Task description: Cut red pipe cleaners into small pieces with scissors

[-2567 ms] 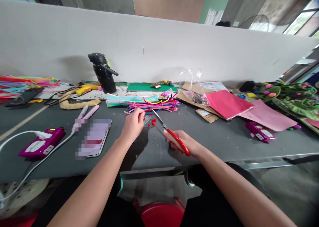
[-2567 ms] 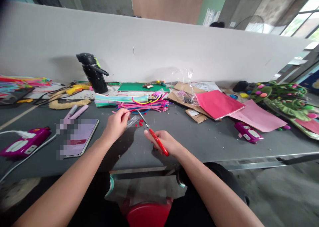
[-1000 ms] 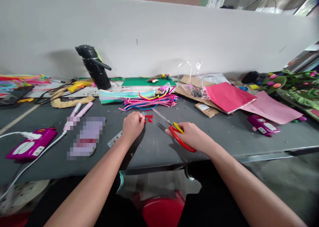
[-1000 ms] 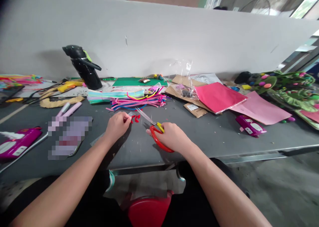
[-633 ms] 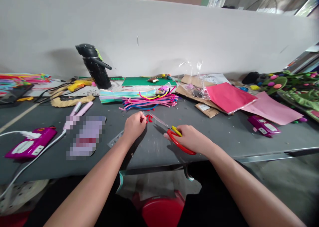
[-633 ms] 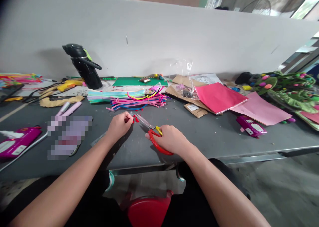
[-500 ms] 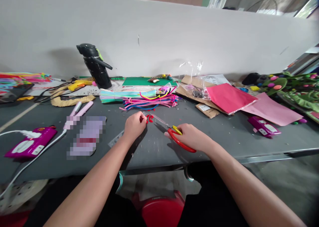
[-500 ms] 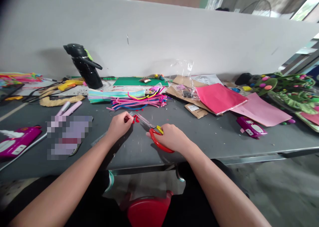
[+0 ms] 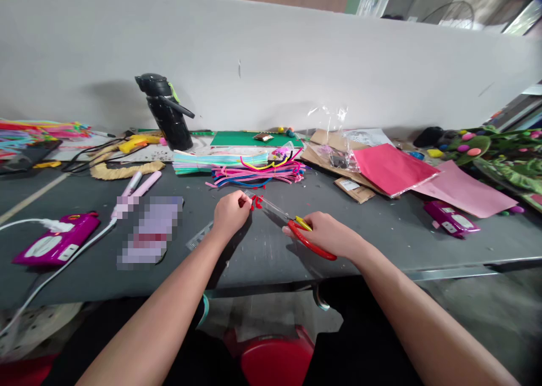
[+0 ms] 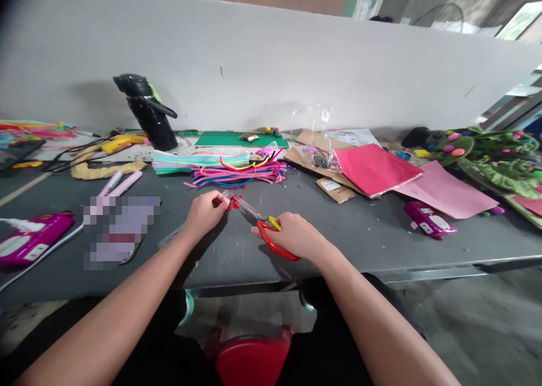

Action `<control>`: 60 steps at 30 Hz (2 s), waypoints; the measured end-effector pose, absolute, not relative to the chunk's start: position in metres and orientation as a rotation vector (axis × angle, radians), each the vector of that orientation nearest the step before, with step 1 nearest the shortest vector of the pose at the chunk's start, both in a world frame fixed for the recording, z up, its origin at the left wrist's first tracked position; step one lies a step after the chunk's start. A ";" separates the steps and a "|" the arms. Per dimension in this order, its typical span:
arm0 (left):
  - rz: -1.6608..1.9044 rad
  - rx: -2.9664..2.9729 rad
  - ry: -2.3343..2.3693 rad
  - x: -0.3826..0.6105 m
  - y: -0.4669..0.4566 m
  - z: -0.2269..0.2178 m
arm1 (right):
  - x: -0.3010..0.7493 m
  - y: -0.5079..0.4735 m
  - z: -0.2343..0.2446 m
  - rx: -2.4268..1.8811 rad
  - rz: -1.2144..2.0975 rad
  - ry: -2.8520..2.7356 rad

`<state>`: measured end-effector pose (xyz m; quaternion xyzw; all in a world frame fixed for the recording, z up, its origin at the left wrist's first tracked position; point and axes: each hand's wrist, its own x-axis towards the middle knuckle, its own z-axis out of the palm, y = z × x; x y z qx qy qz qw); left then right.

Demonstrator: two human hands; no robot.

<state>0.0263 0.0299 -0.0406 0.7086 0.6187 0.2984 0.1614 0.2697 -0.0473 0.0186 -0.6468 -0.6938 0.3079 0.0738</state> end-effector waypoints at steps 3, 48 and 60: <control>0.931 2.018 1.787 0.027 0.026 -0.037 | 0.273 -0.044 0.017 -1.882 1.068 -2.040; 1.265 1.991 1.603 0.037 0.014 -0.015 | 0.256 -0.050 0.020 -1.735 1.213 -1.916; 1.235 1.998 1.601 0.038 0.012 -0.015 | 0.257 -0.051 0.016 -1.740 1.198 -1.921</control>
